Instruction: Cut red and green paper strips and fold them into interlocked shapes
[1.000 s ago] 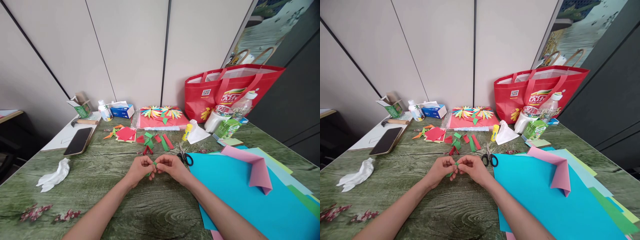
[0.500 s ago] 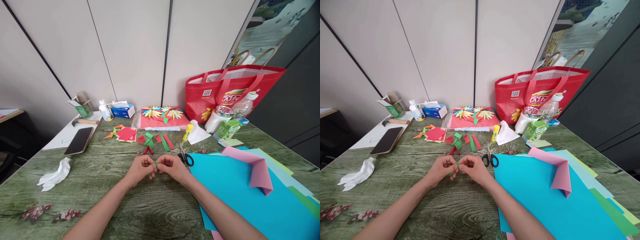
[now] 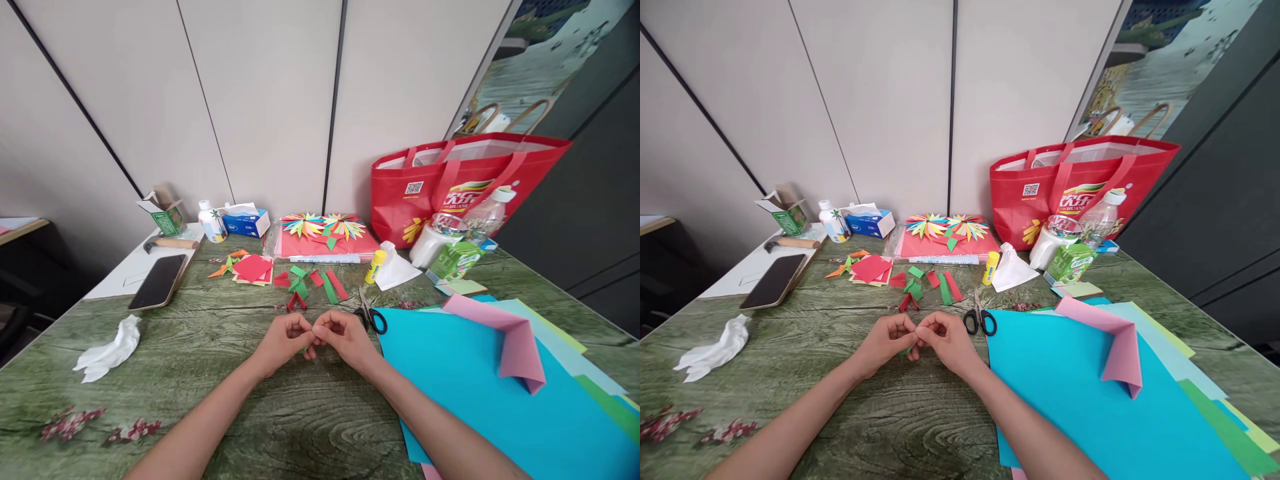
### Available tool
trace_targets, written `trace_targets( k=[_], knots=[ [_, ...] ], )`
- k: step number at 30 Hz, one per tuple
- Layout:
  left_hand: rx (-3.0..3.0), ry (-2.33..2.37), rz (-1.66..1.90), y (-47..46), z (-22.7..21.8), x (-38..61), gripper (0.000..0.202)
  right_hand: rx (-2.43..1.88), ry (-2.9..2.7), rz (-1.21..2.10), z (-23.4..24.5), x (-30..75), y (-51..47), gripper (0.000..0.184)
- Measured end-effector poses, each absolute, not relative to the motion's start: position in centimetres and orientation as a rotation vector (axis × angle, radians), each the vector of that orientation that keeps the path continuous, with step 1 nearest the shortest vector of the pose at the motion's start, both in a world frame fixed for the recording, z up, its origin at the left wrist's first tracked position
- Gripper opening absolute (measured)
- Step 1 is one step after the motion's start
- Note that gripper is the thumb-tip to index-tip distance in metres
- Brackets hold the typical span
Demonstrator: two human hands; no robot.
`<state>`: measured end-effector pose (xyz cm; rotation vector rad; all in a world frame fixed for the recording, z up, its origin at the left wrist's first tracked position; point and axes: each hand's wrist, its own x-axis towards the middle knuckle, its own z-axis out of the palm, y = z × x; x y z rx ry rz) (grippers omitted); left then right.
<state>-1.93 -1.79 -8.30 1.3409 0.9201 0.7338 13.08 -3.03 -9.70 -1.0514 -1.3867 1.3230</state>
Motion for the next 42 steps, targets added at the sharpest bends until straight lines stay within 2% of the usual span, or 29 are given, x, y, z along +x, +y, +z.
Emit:
trace_targets(
  k=[8,15,21,29,36,39,42],
  knots=[
    [1.252,0.955,0.906,-1.7,-8.4,-1.8,0.021,-1.006,-1.235,1.42,-10.3,12.9,-2.7,0.027],
    [1.325,0.956,0.864,-1.6,-8.3,-1.9,0.02,-1.028,-1.163,1.406,-10.2,13.0,-2.7,0.024],
    [1.21,1.03,0.924,-1.6,-8.7,-1.9,0.023,-1.036,-1.164,1.419,-10.4,12.9,-2.6,0.034],
    [1.164,1.102,0.992,-1.3,-8.9,-2.0,0.024,-1.104,-1.349,1.22,-10.3,12.8,-2.8,0.021],
    [1.262,1.038,0.962,-1.4,-8.6,-1.9,0.03,-1.067,-1.267,1.346,-10.7,13.0,-2.7,0.025],
    [1.259,1.044,0.883,-1.4,-8.7,-2.0,0.022,-1.109,-1.205,1.359,-11.0,12.9,-2.6,0.028],
    [1.208,1.055,0.88,-1.4,-8.8,-2.1,0.023,-1.144,-1.175,1.303,-11.1,13.0,-2.5,0.027]
  ],
)
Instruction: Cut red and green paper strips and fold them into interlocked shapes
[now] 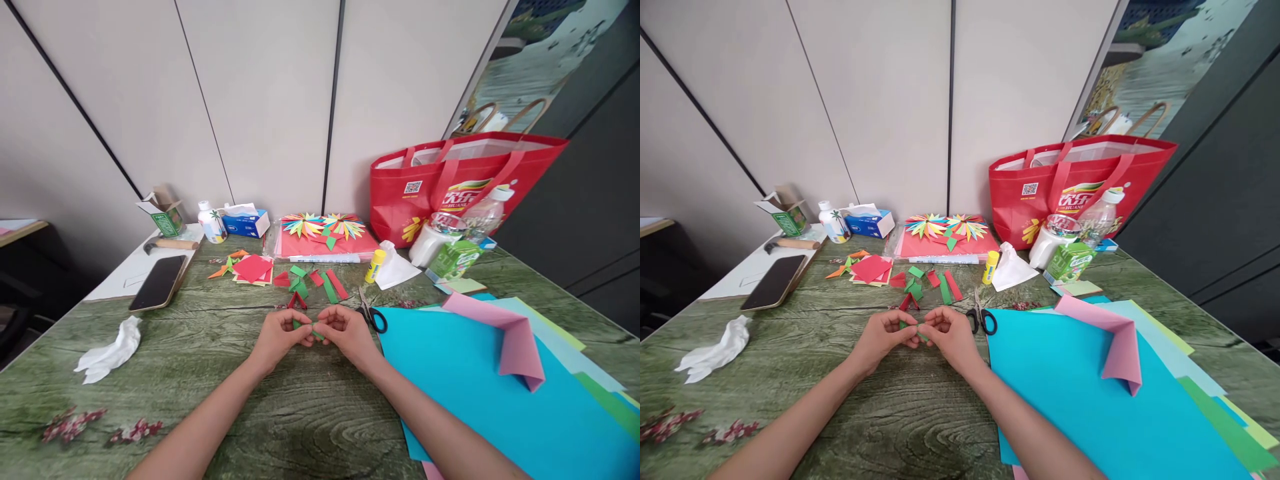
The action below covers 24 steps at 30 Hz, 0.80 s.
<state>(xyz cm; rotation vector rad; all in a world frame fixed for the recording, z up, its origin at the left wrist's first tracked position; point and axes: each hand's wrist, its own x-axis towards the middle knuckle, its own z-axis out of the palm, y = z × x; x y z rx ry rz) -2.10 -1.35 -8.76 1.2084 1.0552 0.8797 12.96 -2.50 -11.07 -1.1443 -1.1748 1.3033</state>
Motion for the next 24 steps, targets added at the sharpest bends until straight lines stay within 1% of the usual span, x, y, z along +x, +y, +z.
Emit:
trace_targets(
  k=[4,9,13,17,21,24],
  knots=[
    [1.188,1.041,0.875,-1.4,-8.7,-2.0,0.027,-1.142,-1.225,1.245,-11.0,13.2,-2.3,0.023],
    [1.197,1.031,0.784,-1.7,-8.6,-2.0,0.023,-1.145,-1.329,1.184,-10.8,13.2,-2.5,0.016],
    [1.2,1.002,0.805,-1.8,-8.6,-1.9,0.022,-1.178,-1.383,1.111,-10.5,12.9,-2.8,0.011],
    [1.2,0.997,0.786,-1.9,-8.6,-1.9,0.022,-1.173,-1.423,1.105,-10.3,12.8,-3.1,0.01],
    [1.18,0.951,0.741,-2.0,-8.6,-1.9,0.021,-1.173,-1.49,1.022,-9.9,12.8,-3.4,0.006],
    [1.165,0.916,0.738,-2.0,-8.6,-1.9,0.021,-1.193,-1.48,0.997,-9.8,12.9,-3.4,0.009]
  ],
)
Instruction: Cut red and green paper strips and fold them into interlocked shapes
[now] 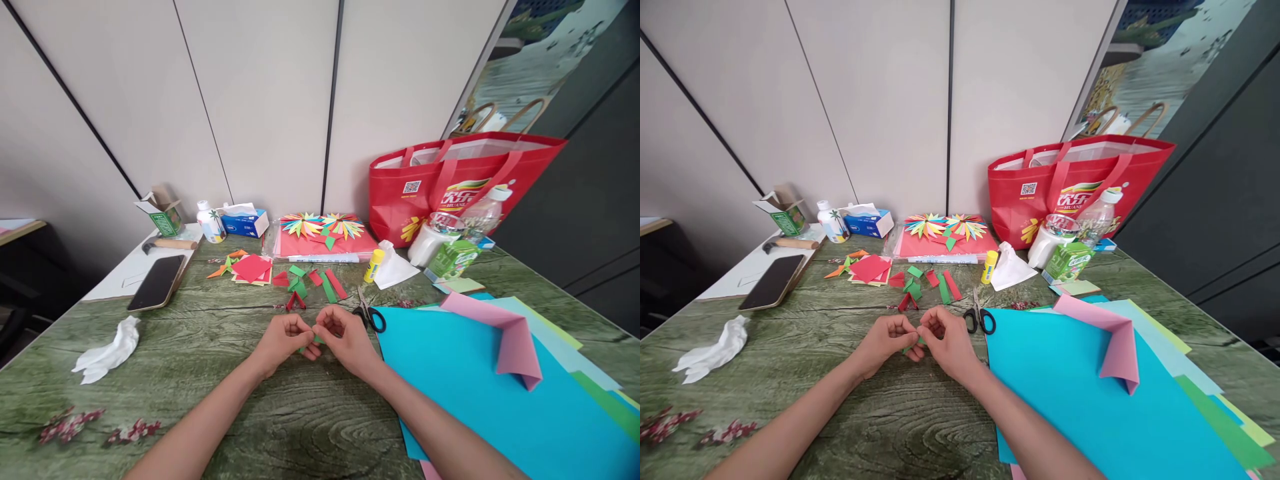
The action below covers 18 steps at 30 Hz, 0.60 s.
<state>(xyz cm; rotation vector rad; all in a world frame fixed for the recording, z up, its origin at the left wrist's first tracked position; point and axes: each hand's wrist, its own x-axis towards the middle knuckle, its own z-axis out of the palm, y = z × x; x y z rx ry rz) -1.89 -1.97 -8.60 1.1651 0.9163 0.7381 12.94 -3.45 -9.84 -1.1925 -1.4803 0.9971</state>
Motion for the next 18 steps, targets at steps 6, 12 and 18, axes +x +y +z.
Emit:
trace_targets(
  k=[6,12,18],
  knots=[
    [1.114,0.943,0.884,-1.96,-8.39,-1.79,0.021,-1.167,-1.357,1.155,-10.34,12.99,-2.86,0.018],
    [1.172,0.979,0.928,-1.78,-8.58,-1.81,0.021,-1.2,-1.497,0.983,-10.23,13.03,-3.08,0.017],
    [1.206,0.994,0.96,-1.7,-8.73,-1.89,0.022,-1.116,-1.608,0.766,-9.89,12.89,-3.57,0.013]
  ],
)
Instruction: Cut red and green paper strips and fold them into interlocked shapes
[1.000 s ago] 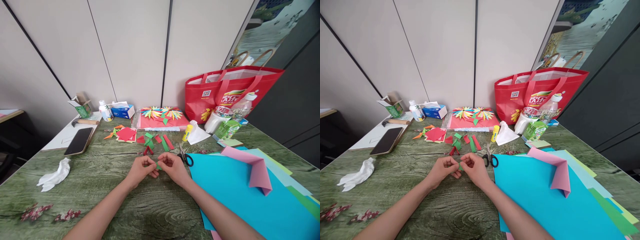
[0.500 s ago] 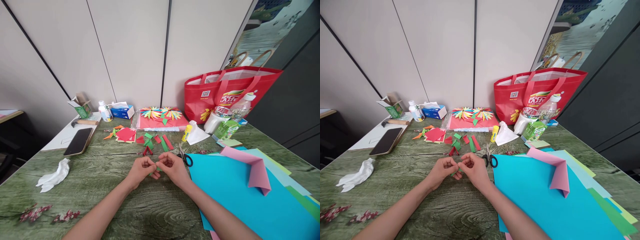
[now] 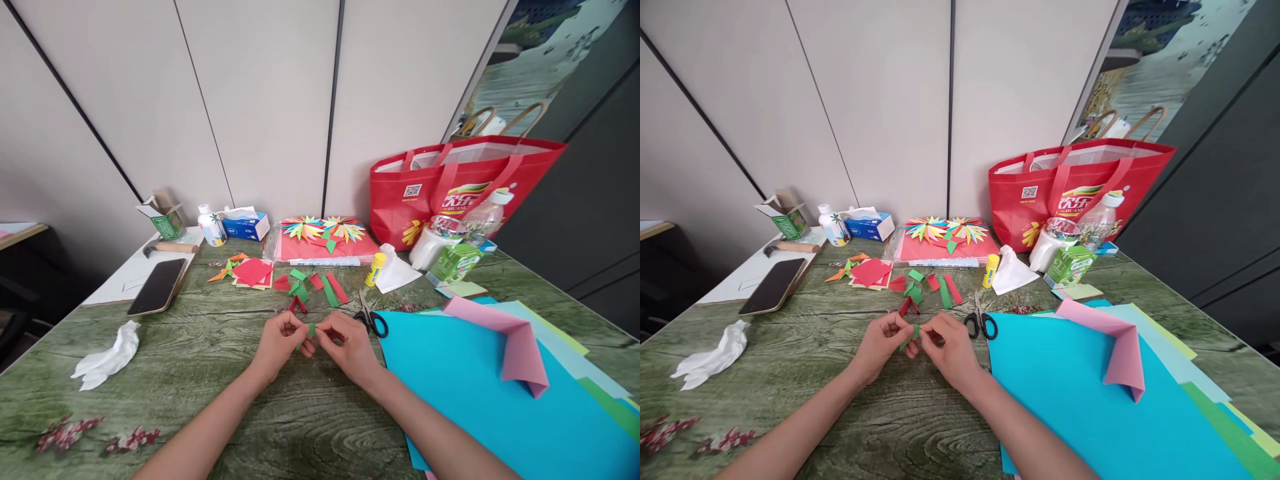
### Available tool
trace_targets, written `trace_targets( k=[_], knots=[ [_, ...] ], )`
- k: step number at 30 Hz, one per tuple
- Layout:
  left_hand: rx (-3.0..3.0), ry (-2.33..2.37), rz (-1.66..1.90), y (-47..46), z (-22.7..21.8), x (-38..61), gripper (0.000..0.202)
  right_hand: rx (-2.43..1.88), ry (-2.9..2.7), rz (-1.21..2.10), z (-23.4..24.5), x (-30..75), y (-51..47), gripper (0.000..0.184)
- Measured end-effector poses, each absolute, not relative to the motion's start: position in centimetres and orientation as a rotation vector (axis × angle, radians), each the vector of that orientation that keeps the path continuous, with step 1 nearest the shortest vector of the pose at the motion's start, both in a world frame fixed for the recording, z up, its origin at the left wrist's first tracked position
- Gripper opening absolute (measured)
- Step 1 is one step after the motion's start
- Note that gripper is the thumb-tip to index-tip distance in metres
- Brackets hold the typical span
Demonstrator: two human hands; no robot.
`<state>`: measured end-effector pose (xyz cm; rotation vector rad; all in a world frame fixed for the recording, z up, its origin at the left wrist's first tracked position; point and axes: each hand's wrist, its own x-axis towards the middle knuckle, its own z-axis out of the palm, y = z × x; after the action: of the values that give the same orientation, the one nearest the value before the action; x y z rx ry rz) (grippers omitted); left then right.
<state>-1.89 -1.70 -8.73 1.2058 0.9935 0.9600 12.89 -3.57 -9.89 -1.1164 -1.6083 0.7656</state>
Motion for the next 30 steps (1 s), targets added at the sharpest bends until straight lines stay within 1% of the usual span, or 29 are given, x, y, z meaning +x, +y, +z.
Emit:
trace_targets(
  k=[1,5,7,9,11,13,17,19,21,26,30],
  knots=[
    [1.206,0.994,0.969,-1.66,-8.7,-1.95,0.022,-1.094,-1.531,0.897,-9.81,12.81,-3.52,0.014],
    [1.259,0.969,0.972,-1.52,-8.51,-2.16,0.02,-0.985,-0.965,1.612,-9.59,12.8,-3.01,0.031],
    [1.303,0.955,0.953,-1.54,-8.45,-2.17,0.019,-0.937,-0.751,1.834,-9.64,13.01,-2.78,0.03],
    [1.334,0.957,0.934,-1.64,-8.4,-2.14,0.019,-0.917,-0.664,1.947,-9.77,13.24,-2.67,0.027],
    [1.349,0.97,0.919,-1.76,-8.34,-2.1,0.02,-0.911,-0.667,1.987,-9.88,13.39,-2.67,0.026],
    [1.356,0.981,0.904,-1.87,-8.31,-2.08,0.02,-0.929,-0.763,1.955,-9.93,13.45,-2.72,0.026],
    [1.364,0.978,0.869,-1.94,-8.41,-2.07,0.019,-0.994,-1.064,1.712,-9.85,13.49,-2.75,0.024],
    [1.368,0.976,0.865,-1.9,-8.52,-2.08,0.019,-1.0,-1.12,1.639,-9.8,13.5,-2.72,0.024],
    [1.361,0.982,0.875,-1.82,-8.61,-2.11,0.018,-0.987,-1.078,1.69,-9.8,13.5,-2.66,0.024],
    [1.345,0.96,0.89,-1.73,-8.56,-2.18,0.018,-0.898,-0.771,1.97,-10.02,13.5,-2.57,0.03],
    [1.348,0.942,0.863,-1.92,-8.35,-2.06,0.018,-0.906,-0.847,1.932,-10.11,13.58,-2.64,0.029]
  ],
)
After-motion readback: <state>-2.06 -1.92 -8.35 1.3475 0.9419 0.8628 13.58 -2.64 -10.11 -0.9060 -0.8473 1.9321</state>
